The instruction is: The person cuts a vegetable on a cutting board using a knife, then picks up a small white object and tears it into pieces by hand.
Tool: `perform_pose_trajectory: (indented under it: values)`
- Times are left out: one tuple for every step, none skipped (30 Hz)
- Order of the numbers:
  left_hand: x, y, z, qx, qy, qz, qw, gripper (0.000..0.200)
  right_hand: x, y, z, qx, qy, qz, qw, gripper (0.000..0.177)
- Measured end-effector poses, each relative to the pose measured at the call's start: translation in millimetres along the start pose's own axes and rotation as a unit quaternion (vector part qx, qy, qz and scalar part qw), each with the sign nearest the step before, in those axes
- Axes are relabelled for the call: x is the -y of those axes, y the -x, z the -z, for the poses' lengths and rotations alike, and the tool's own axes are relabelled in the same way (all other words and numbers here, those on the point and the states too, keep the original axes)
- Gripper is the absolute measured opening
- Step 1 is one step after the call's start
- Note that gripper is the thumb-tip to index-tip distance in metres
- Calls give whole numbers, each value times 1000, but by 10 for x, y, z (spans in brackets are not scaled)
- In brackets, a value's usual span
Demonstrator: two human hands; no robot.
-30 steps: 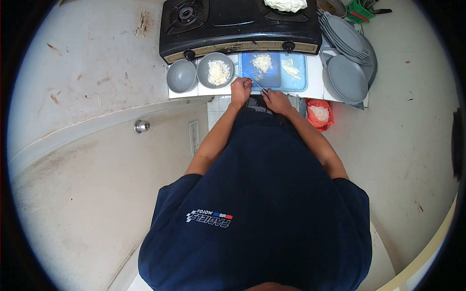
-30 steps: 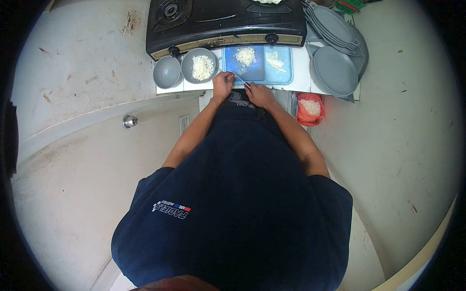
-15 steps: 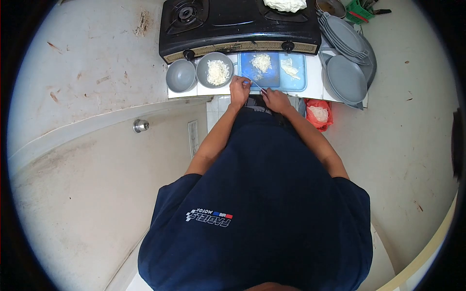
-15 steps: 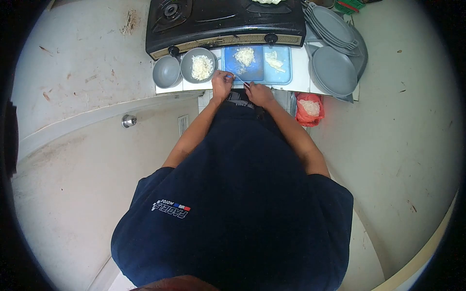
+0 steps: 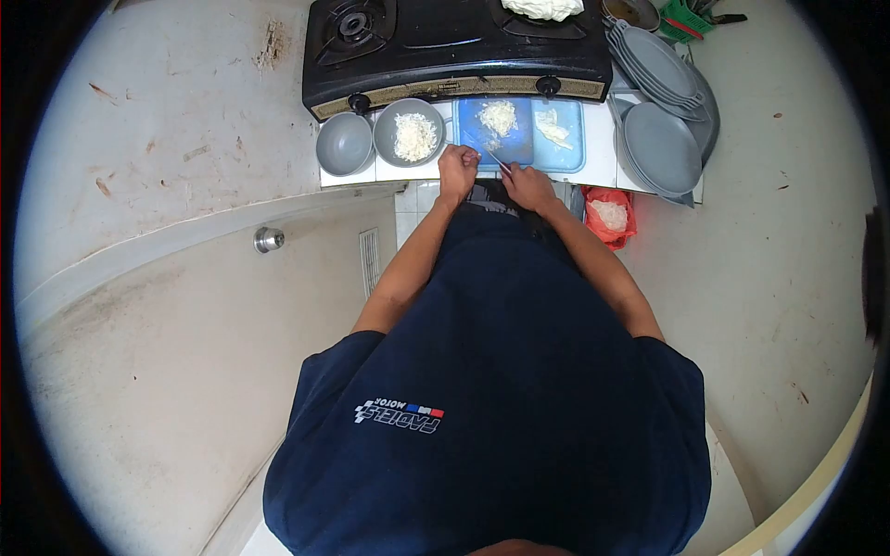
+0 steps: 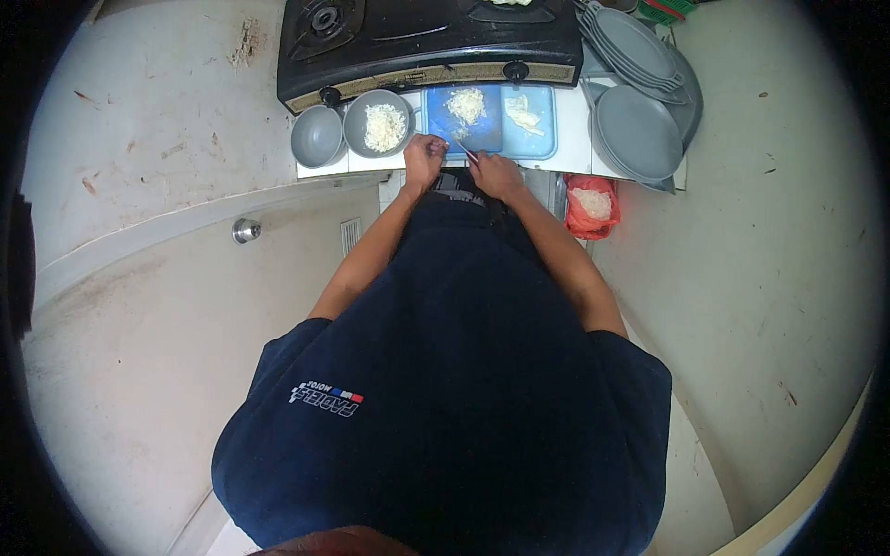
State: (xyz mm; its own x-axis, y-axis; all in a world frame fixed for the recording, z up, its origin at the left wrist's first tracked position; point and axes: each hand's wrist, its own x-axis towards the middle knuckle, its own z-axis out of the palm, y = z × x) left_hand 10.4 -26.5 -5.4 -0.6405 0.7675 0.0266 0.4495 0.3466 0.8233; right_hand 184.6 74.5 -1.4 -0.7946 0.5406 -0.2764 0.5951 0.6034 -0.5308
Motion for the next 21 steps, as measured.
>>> perform_pose_trajectory:
  values:
    - [17, 1, -7, -2, 0, -10, 1000, 5, -15, 13, -23, 0, 0, -1, 1000, 39]
    - [20, 0, -6, -2, 0, -10, 1000, 5, -20, 19, -50, -1, -7, 9, 1000, 39]
    - [23, -5, -5, -2, -2, -15, 1000, 6, -29, 16, -71, -4, -13, 20, 1000, 39]
    - [25, -6, -6, -2, -5, -19, 1000, 6, -39, 12, -90, -3, -13, 20, 1000, 39]
    - [-6, -3, 5, -3, -4, -19, 1000, 6, -17, 18, -77, 2, -17, 21, 1000, 39]
    - [-36, 4, 15, -6, 5, -14, 1000, 6, 1, 25, -61, 8, -22, 22, 999, 39]
    - [-67, 5, 27, -9, 14, -10, 1000, 6, 14, 33, -41, 8, -22, 22, 999, 39]
    - [-41, 2, 15, -9, 14, -10, 1000, 6, 17, 37, -36, 6, -23, 29, 999, 40]
    - [-16, -4, 3, -11, 8, -15, 1000, 6, 21, 40, -33, 3, -24, 35, 999, 40]
    - [11, -5, -7, -14, 3, -21, 1000, 6, 30, 35, -33, 4, -24, 36, 999, 40]
    - [-7, -7, 7, -14, 3, -20, 1000, 6, 41, 20, -39, 7, -17, 31, 999, 40]
    - [-26, -12, 18, -11, -13, -23, 1000, 6, 50, 2, -45, 11, -10, 26, 1000, 40]
    - [-49, -11, 25, -8, -28, -26, 999, 6, 66, -32, -53, 11, -10, 26, 1000, 40]
    - [-51, -7, 24, -8, -27, -26, 999, 6, 79, -85, -77, 19, -1, 24, 1000, 40]
    - [-52, -7, 26, -9, -24, -23, 999, 6, 84, -113, -97, 26, 7, 23, 999, 40]
    - [-55, -7, 25, -9, -20, -19, 1000, 6, 74, -114, -112, 25, 7, 23, 999, 40]
    - [-56, -5, 30, -9, -20, -20, 1000, 6, 72, -115, -125, 8, 2, 32, 999, 39]
    - [-56, -1, 37, -5, -14, -17, 1000, 6, 67, -116, -135, -10, -4, 41, 999, 38]
    - [-56, -1, 38, -2, -6, -14, 1000, 6, 49, -104, -138, -11, -3, 41, 999, 38]
    - [-35, -4, 27, -2, -6, -14, 1000, 6, 33, -75, -126, -15, 3, 45, 999, 38]
    - [-13, -6, 17, -3, -23, -11, 1000, 7, 22, -43, -119, -19, 8, 48, 999, 38]
